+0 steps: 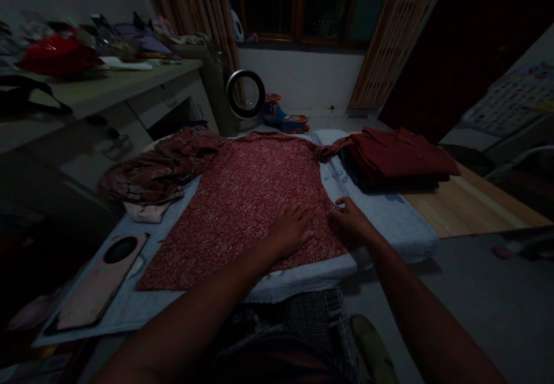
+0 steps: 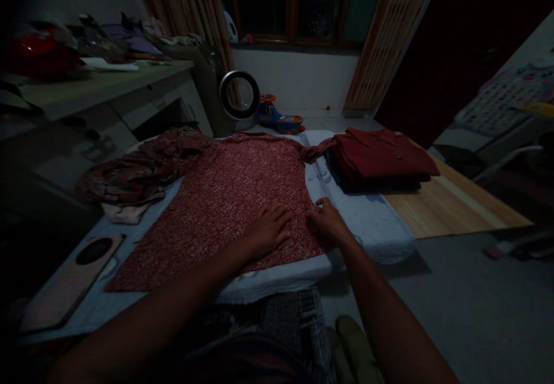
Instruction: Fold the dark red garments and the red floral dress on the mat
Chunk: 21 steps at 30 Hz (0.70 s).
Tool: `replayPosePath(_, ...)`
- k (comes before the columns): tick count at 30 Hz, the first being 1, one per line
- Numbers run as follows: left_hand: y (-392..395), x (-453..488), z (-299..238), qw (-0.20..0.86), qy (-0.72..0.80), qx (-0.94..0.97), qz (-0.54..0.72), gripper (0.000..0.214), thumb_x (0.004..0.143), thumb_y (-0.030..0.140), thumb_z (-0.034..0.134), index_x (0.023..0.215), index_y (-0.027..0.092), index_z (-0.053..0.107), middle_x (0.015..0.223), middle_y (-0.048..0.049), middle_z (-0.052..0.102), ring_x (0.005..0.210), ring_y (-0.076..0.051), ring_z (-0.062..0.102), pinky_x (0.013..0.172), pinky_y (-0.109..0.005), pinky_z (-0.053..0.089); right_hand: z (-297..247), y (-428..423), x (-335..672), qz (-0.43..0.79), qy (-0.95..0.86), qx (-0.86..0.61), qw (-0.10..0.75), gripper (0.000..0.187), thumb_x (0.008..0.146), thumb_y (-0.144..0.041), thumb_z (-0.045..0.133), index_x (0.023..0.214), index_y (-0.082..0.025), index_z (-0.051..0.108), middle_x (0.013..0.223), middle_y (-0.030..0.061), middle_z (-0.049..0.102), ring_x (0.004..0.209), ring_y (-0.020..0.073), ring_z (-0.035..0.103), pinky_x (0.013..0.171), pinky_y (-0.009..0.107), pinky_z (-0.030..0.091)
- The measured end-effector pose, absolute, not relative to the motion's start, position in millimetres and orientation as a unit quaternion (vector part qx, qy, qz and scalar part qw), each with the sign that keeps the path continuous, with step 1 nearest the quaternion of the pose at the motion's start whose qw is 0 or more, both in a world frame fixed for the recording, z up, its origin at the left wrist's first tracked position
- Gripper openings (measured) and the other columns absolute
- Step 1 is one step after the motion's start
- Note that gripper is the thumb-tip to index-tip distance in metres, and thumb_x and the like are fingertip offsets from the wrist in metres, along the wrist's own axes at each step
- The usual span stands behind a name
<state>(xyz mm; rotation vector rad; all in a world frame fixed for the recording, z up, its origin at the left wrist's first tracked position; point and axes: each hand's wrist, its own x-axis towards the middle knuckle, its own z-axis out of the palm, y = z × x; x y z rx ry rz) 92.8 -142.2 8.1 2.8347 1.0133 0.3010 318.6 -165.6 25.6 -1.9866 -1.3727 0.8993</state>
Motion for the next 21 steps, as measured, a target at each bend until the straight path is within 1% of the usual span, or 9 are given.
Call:
replayPosePath(2, -142.0, 97.5, 5.1, 0.064, 0.321, 0.940, 0.096, 0.057, 0.099, 0.051, 0.041, 0.147, 0.022, 0.040, 0.158, -0.0099, 0.037, 0.146, -0.028, 0.030, 0.118, -0.050, 0.023, 25.7, -172.2, 322.0, 0.389, -0.494, -0.724, 0.284, 0.038, 0.087, -0.029, 0.055, 0.121, -0.023, 0.039, 0.075, -0.0023, 0.064, 0.061, 0.0149, 0.062, 0.054, 0.023, 0.044)
replayPosePath(5, -143.1, 101.6, -1.2, 0.076, 0.306, 0.946, 0.079, 0.059, 0.099, 0.053, 0.039, 0.149, 0.023, 0.037, 0.159, -0.0097, 0.035, 0.147, -0.027, 0.029, 0.119, -0.050, 0.021, 25.9, -181.9, 327.1, 0.423, -0.492, -0.708, 0.279, 0.044, 0.086, -0.024, 0.055, 0.126, -0.023, 0.036, 0.080, -0.0016, 0.065, 0.062, 0.0144, 0.062, 0.054, 0.023, 0.046)
replayPosePath(7, -143.6, 101.9, -4.3, 0.080, 0.305, 0.946, 0.071, 0.059, 0.100, 0.053, 0.038, 0.150, 0.023, 0.036, 0.160, -0.0098, 0.033, 0.147, -0.027, 0.028, 0.120, -0.051, 0.020, 25.7, -186.4, 330.1, 0.429, -0.491, -0.707, 0.273, 0.049, 0.085, -0.022, 0.056, 0.129, -0.022, 0.035, 0.080, -0.0024, 0.064, 0.061, 0.0145, 0.061, 0.054, 0.023, 0.047)
replayPosePath(10, -143.6, 100.6, -5.8, 0.085, 0.306, 0.946, 0.068, 0.059, 0.100, 0.053, 0.037, 0.151, 0.024, 0.035, 0.161, -0.0094, 0.032, 0.148, -0.027, 0.027, 0.120, -0.051, 0.020, 24.9, -190.0, 333.9, 0.392, -0.511, -0.715, 0.271, 0.053, 0.082, -0.020, 0.059, 0.130, -0.021, 0.036, 0.077, -0.0032, 0.064, 0.063, 0.0149, 0.061, 0.055, 0.024, 0.047)
replayPosePath(13, -143.6, 99.8, -4.6, 0.086, 0.308, 0.945, 0.070, 0.058, 0.100, 0.053, 0.037, 0.150, 0.025, 0.036, 0.160, -0.0091, 0.033, 0.148, -0.028, 0.028, 0.120, -0.051, 0.020, 25.9, -191.3, 335.6, 0.328, -0.544, -0.727, 0.259, 0.053, 0.081, -0.023, 0.062, 0.129, -0.020, 0.041, 0.073, -0.0031, 0.064, 0.063, 0.0157, 0.061, 0.055, 0.024, 0.045)
replayPosePath(17, -144.6, 100.3, -2.6, 0.082, 0.309, 0.945, 0.069, 0.058, 0.100, 0.052, 0.039, 0.150, 0.024, 0.037, 0.160, -0.0096, 0.034, 0.147, -0.028, 0.028, 0.120, -0.051, 0.019, 30.3, -192.8, 333.0, 0.258, -0.559, -0.757, 0.221, 0.050, 0.076, -0.023, 0.069, 0.122, -0.019, 0.050, 0.075, 0.0003, 0.066, 0.067, 0.0173, 0.063, 0.057, 0.024, 0.044)
replayPosePath(19, -145.6, 100.5, -2.0, 0.080, 0.312, 0.944, 0.068, 0.058, 0.099, 0.052, 0.040, 0.150, 0.024, 0.037, 0.159, -0.0097, 0.034, 0.147, -0.029, 0.028, 0.120, -0.052, 0.020, 32.5, -194.7, 331.6, 0.267, -0.553, -0.758, 0.221, 0.047, 0.075, -0.023, 0.069, 0.119, -0.019, 0.052, 0.075, 0.0012, 0.068, 0.067, 0.0172, 0.063, 0.057, 0.024, 0.044)
replayPosePath(21, -146.9, 100.5, -1.4, 0.077, 0.312, 0.944, 0.074, 0.058, 0.099, 0.052, 0.042, 0.150, 0.025, 0.037, 0.159, -0.0090, 0.035, 0.148, -0.029, 0.026, 0.120, -0.053, 0.020, 34.4, -197.7, 332.0, 0.332, -0.523, -0.744, 0.250, 0.044, 0.079, -0.026, 0.065, 0.119, -0.020, 0.049, 0.076, 0.0008, 0.068, 0.065, 0.0167, 0.064, 0.055, 0.023, 0.045)
